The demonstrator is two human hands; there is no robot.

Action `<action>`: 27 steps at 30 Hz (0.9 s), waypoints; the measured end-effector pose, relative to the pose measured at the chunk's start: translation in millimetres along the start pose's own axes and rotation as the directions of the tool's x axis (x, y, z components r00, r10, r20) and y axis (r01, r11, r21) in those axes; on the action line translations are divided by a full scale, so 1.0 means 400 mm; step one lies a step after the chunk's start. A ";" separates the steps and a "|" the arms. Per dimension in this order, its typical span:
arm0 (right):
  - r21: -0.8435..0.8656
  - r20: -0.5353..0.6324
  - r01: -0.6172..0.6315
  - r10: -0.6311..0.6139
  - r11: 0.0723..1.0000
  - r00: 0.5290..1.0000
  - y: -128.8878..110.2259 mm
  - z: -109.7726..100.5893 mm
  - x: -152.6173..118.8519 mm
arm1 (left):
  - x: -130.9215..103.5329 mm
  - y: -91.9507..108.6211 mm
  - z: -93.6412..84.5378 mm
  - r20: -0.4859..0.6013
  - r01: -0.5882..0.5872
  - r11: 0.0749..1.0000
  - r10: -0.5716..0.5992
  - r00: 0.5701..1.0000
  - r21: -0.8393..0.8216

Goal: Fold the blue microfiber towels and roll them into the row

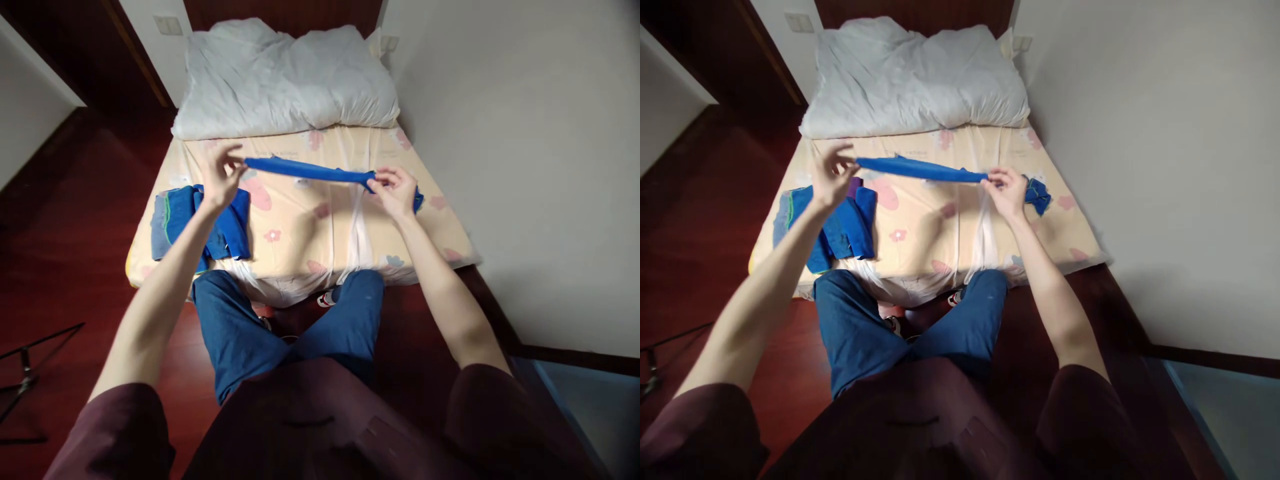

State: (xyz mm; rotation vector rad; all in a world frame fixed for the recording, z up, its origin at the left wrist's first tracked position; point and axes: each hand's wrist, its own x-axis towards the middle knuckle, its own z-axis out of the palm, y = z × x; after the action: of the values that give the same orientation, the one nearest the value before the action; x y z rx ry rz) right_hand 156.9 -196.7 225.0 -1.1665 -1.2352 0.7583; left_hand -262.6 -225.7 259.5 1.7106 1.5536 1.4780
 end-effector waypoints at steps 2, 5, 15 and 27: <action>-0.050 0.033 -0.031 0.033 0.998 0.999 0.097 -0.009 -0.090 | -0.114 -0.099 0.023 0.039 0.027 0.998 -0.030 0.999 0.063; -0.146 0.111 -0.175 0.192 0.974 0.975 0.270 0.001 -0.256 | -0.301 -0.257 0.080 0.133 0.132 0.959 -0.169 0.977 0.250; -0.242 -0.004 -0.608 0.626 0.756 0.780 0.540 0.048 -0.532 | -0.588 -0.435 0.197 0.140 0.557 0.793 -0.598 0.789 0.247; -0.199 0.092 -0.679 0.703 0.707 0.705 0.492 -0.011 -0.516 | -0.655 -0.446 0.146 0.203 0.617 0.782 -0.621 0.757 0.094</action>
State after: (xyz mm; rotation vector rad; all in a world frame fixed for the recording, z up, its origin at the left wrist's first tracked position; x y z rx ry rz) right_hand 144.4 -333.7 -24.9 -1.7672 -0.9708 1.3637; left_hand -250.0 -383.9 -21.2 1.1321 1.7715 0.8919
